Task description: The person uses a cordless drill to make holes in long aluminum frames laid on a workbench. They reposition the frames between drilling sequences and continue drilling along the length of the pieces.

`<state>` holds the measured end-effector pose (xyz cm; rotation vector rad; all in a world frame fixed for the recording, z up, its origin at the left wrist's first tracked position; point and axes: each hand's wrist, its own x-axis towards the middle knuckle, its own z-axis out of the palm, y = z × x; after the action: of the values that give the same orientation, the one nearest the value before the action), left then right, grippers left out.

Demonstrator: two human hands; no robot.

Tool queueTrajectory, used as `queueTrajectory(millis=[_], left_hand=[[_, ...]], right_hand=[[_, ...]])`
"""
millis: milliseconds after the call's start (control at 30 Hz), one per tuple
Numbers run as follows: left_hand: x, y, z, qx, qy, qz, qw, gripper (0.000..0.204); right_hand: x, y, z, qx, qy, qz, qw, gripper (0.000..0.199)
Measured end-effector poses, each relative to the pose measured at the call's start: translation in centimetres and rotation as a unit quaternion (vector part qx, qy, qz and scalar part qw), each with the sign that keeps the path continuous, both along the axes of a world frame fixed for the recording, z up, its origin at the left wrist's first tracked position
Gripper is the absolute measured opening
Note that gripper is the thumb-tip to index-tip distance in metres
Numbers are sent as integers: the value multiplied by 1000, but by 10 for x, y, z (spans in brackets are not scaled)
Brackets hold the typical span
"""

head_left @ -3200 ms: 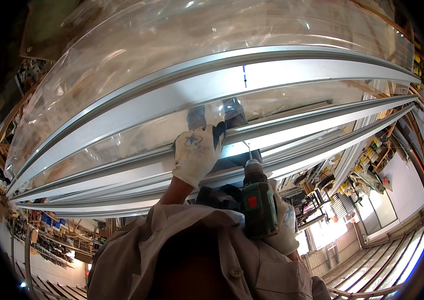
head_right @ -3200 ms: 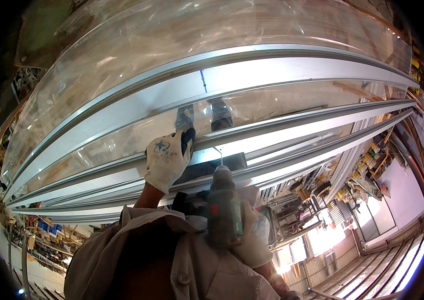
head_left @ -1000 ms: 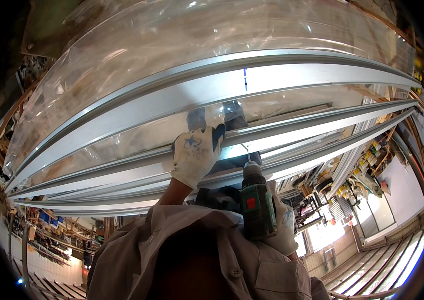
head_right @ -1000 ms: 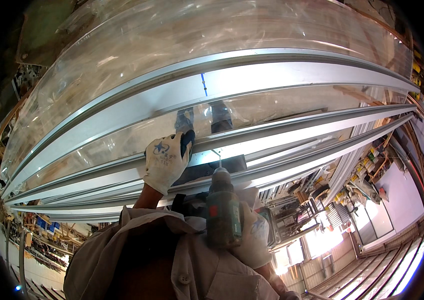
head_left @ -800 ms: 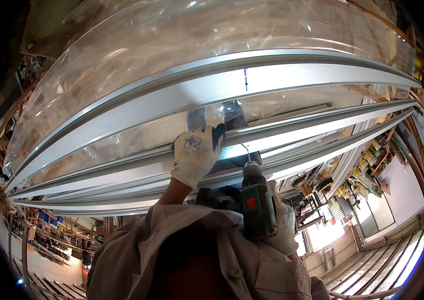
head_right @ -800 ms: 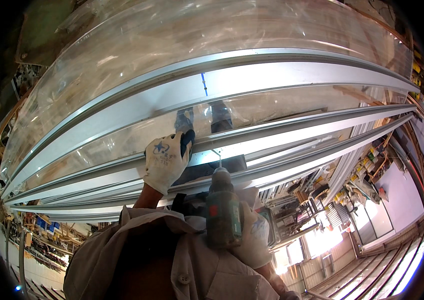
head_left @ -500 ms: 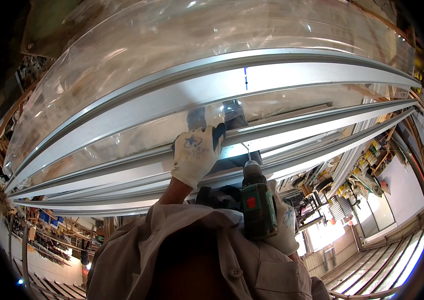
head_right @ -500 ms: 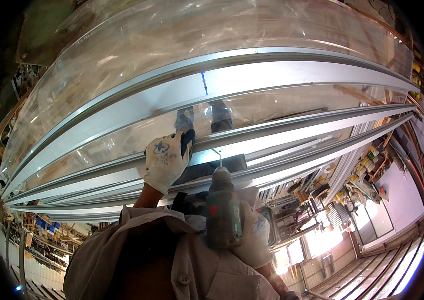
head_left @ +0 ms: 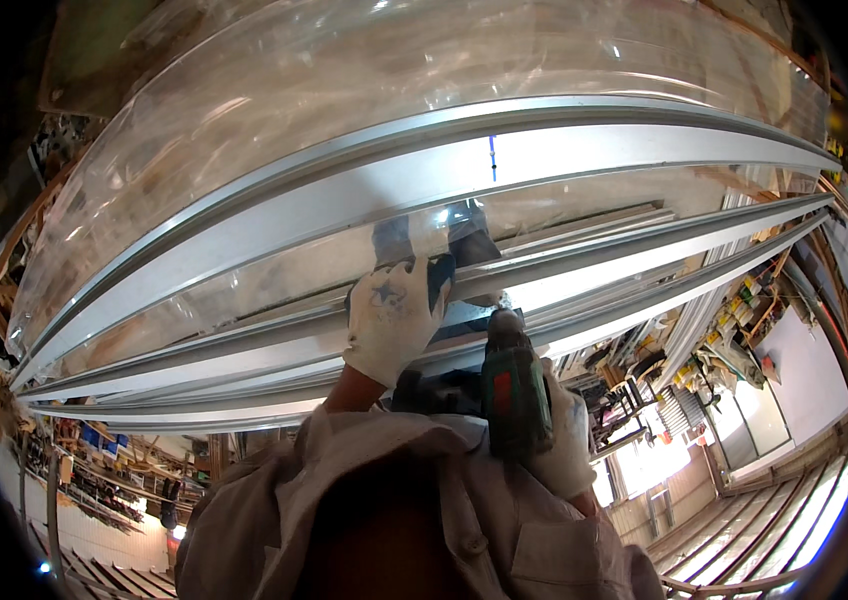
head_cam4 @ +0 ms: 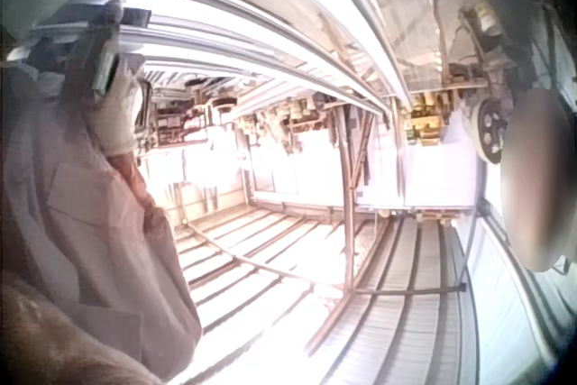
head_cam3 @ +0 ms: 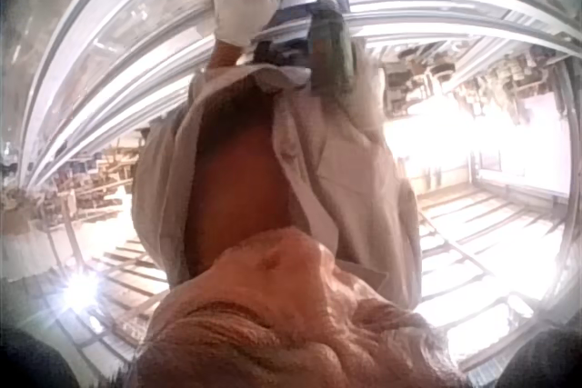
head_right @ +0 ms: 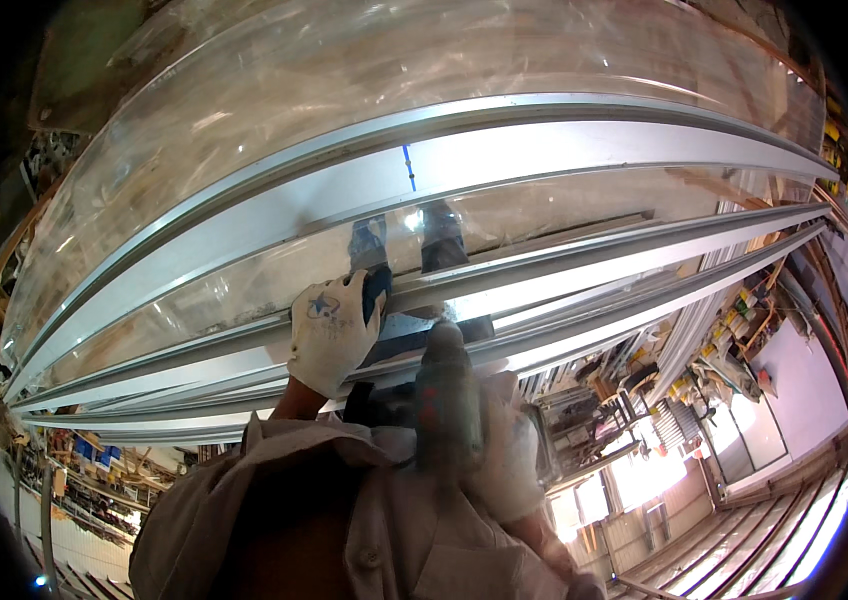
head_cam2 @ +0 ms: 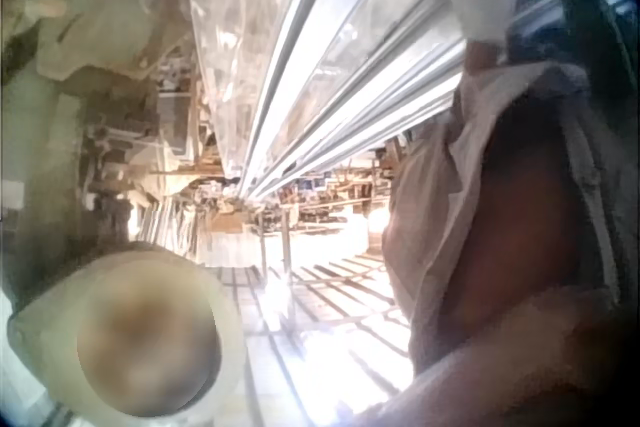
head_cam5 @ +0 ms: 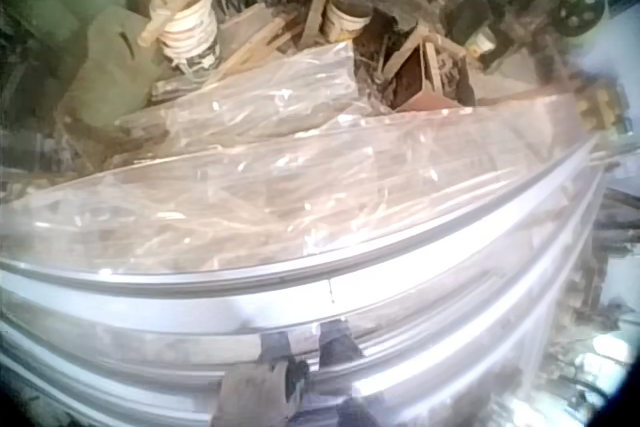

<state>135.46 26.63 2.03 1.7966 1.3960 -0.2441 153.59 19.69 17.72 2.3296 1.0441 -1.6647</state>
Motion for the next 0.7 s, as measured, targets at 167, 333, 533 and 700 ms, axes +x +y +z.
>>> queueTrajectory(millis=[167, 333, 533, 700], left_hand=[[0, 21, 1, 9, -38, 49, 998, 28], [-4, 8, 9, -23, -29, 45, 998, 25], [-2, -4, -7, 90, -60, 57, 992, 26], [18, -14, -26, 123, -30, 35, 991, 26]], right_hand=[[6, 16, -19, 36, -7, 69, 997, 43], [2, 15, -8, 14, -33, 100, 994, 30], [7, 7, -3, 35, -23, 104, 994, 30], [28, -8, 23, 50, -15, 110, 993, 41]])
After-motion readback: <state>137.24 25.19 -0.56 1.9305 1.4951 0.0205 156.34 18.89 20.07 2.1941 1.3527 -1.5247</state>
